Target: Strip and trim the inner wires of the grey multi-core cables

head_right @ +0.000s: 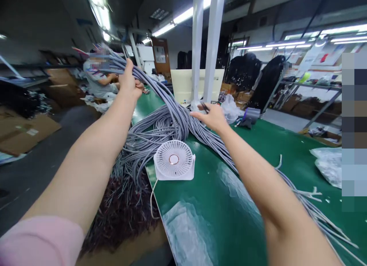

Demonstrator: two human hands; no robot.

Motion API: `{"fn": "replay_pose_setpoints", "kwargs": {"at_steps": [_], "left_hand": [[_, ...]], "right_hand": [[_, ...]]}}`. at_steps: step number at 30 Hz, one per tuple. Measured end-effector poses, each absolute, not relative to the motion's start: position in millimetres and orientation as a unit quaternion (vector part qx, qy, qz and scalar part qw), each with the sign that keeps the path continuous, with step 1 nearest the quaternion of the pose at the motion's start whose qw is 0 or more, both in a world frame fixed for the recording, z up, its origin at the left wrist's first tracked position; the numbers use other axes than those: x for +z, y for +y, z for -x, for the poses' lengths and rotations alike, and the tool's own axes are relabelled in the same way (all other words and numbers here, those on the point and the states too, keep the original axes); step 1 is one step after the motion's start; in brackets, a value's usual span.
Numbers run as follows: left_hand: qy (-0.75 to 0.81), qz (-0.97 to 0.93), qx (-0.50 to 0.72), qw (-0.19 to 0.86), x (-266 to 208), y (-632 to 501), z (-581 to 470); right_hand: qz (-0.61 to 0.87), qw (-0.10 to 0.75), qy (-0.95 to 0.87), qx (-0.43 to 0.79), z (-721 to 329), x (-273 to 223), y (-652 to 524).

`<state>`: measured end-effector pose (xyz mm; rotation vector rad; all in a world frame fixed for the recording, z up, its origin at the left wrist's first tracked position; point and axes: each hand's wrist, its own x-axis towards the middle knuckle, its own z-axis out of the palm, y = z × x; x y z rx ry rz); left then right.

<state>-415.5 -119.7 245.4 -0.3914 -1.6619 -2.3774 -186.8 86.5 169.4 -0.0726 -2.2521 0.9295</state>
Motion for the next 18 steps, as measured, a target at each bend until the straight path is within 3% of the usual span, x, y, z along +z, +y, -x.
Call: {"fn": "replay_pose_setpoints", "kwargs": {"at_steps": [6,11,15,18], "left_hand": [[-0.518,0.194,-0.83,0.071,242,-123,441],[-0.506,0.223,-0.829,0.079,240,-133,461],[-0.538,0.309,-0.781,0.072,199,-148,438],[-0.645,0.334,-0.687,0.006,145,-136,410]], "right_hand": [[-0.071,0.261,-0.893,0.359,301,172,37],[0.007,0.234,-0.906,0.353,323,179,19],[0.089,0.273,-0.898,0.333,340,186,17],[0.145,0.281,-0.895,0.315,357,189,10]]}}
